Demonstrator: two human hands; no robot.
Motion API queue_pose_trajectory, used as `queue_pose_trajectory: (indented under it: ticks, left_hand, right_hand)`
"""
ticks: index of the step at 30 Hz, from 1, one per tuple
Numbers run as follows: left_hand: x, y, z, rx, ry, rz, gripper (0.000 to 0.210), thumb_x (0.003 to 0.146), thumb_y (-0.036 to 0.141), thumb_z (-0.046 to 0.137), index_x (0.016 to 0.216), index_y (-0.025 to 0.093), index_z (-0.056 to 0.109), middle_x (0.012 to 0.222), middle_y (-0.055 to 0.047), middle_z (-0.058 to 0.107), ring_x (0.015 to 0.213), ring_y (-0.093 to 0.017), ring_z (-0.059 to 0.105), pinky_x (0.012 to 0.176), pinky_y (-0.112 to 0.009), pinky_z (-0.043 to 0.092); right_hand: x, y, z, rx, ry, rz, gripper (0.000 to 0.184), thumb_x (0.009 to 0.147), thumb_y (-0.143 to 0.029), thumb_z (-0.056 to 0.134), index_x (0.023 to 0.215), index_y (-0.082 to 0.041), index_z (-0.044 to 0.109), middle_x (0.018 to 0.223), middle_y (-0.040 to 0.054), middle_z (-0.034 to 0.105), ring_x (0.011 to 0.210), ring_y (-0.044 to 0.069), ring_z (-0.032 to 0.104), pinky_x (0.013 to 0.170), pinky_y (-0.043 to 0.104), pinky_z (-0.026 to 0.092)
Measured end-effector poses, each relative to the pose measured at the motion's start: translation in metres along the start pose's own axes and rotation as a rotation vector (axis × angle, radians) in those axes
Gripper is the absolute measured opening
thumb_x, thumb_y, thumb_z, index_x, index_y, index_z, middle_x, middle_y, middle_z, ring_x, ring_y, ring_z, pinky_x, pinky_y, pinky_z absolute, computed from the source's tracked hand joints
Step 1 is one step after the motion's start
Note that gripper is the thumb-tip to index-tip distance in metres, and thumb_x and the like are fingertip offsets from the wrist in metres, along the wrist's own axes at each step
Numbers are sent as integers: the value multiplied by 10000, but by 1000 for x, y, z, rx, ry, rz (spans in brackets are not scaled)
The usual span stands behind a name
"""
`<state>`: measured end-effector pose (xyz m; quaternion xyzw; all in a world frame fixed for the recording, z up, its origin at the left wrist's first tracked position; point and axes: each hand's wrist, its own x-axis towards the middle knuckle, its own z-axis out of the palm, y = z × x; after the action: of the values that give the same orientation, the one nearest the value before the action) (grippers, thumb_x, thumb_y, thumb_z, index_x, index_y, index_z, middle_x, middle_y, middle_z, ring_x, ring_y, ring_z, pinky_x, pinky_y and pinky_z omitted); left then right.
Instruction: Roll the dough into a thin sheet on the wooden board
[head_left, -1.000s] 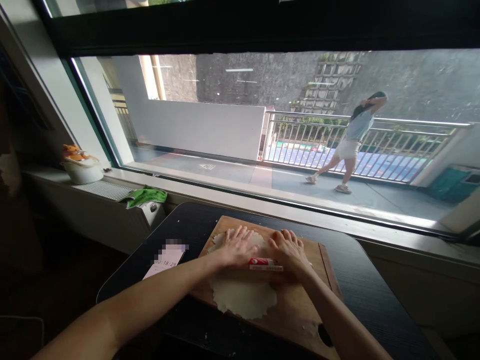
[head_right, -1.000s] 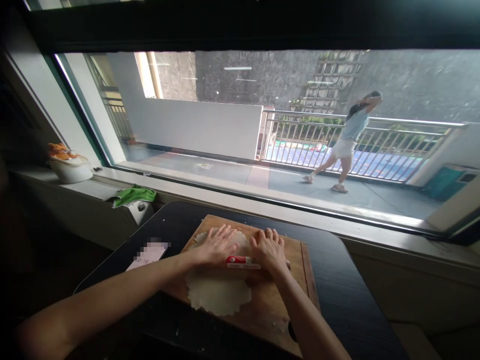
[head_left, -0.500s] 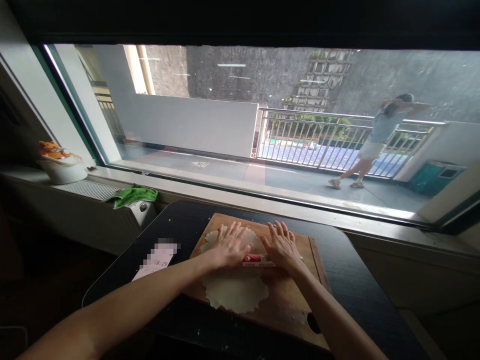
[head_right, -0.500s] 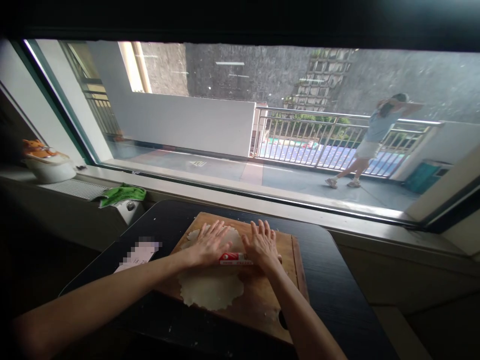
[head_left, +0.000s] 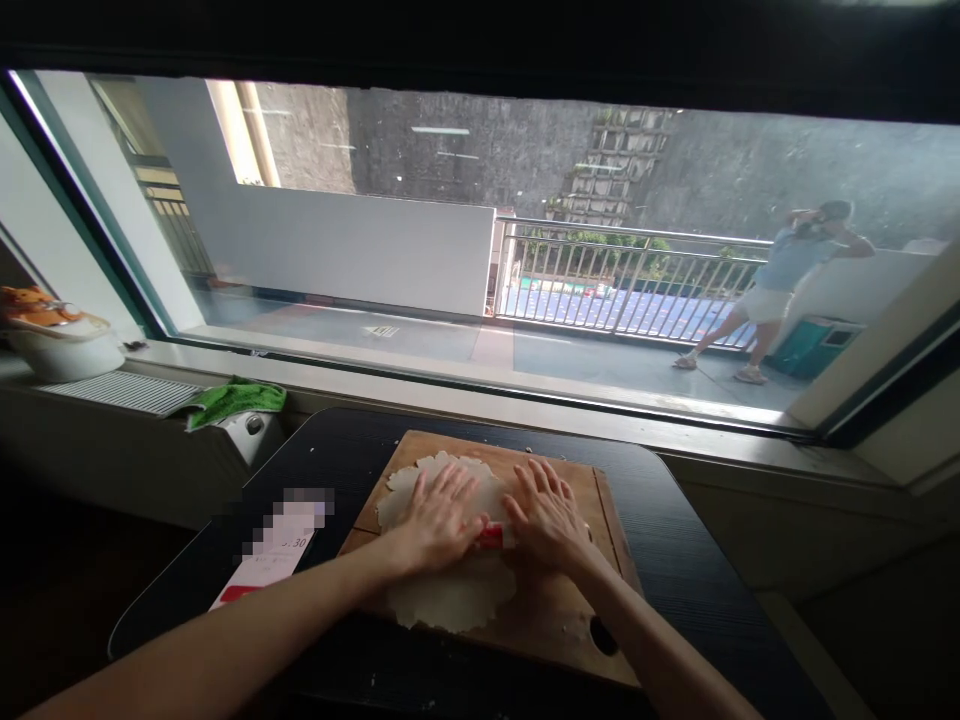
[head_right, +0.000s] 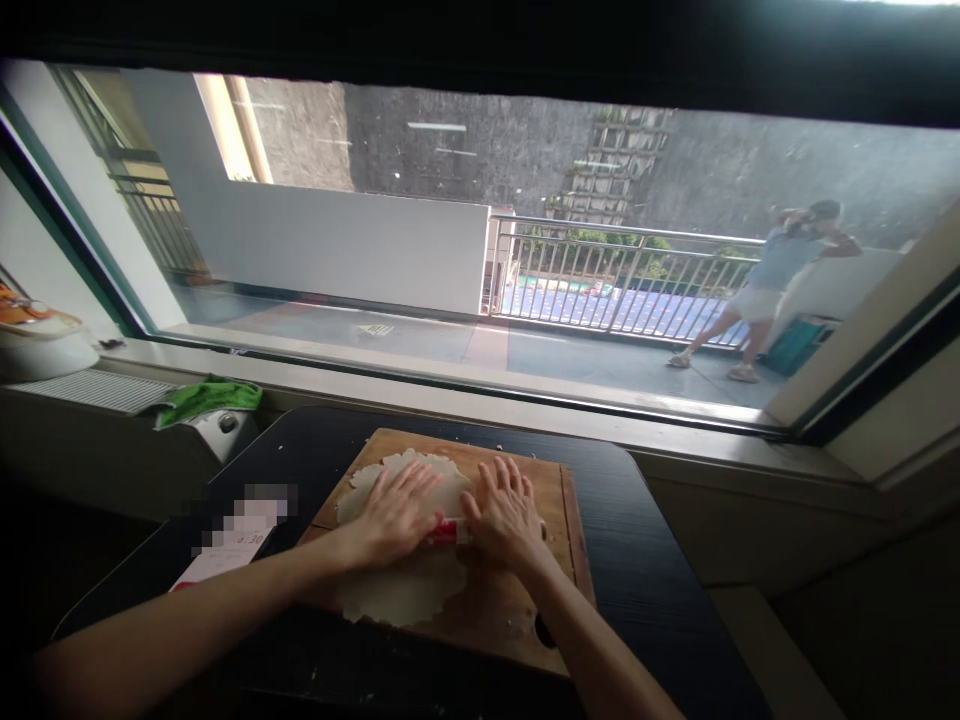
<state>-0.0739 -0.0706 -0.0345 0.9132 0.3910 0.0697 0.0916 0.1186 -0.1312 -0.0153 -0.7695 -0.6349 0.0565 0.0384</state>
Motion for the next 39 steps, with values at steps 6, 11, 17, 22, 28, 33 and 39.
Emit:
queue_pose_trajectory:
  ticks: [6,11,17,22,28,33,39]
  left_hand:
    - [8,-1,-5,-6,-66,-25,616,1015,512,343,1536,186,387,1607,-130,328,1500,-347,227,1199,-610,156]
    - [17,-2,-10,11,-87,-82,618,1021,497,329,1542,169,370,1615,-147,301,1505,-356,213,1184,-633,162]
    - [-8,0,6,37,32,71,591,1005,509,365,1521,224,421,1600,-94,354,1491,-349,257,1212,-592,153]
    - [35,-8,-16,17,-84,-113,581,1027,458,302,1552,215,352,1604,-98,345,1504,-335,227,1195,-610,175]
    - [-7,0,5,57,-1,96,603,1020,476,333,1568,225,309,1642,-92,251,1519,-310,185,1214,-591,124]
    - [16,-7,1,78,61,66,585,1017,463,344,1551,226,348,1621,-103,305,1510,-315,213,1208,-613,111]
    - [27,-8,-8,50,-21,-95,632,1025,474,293,1569,153,305,1632,-145,254,1515,-341,189,1199,-615,143]
  right_hand:
    - [5,0,-1,22,-26,35,643,987,-517,310,1538,-190,367,1633,116,282,1520,280,167,1200,473,178]
    - [14,-3,-7,55,-36,64,663,986,-535,308,1543,-177,350,1643,119,252,1526,287,137,1199,475,174]
    - [-15,1,4,-15,36,-19,595,986,-498,345,1512,-227,409,1628,104,296,1522,278,153,1207,462,155]
    - [36,-2,-8,40,6,65,675,997,-533,284,1563,-165,300,1646,125,238,1524,292,135,1195,491,191]
    - [-8,6,10,-20,77,-74,576,1003,-481,319,1494,-204,437,1598,106,358,1499,284,223,1195,475,200]
    - [8,6,5,-13,49,-45,574,1006,-491,304,1497,-219,421,1587,101,368,1484,283,250,1174,470,238]
    - [25,-2,-1,21,7,43,632,1010,-510,284,1533,-162,356,1612,140,308,1503,305,200,1171,499,237]
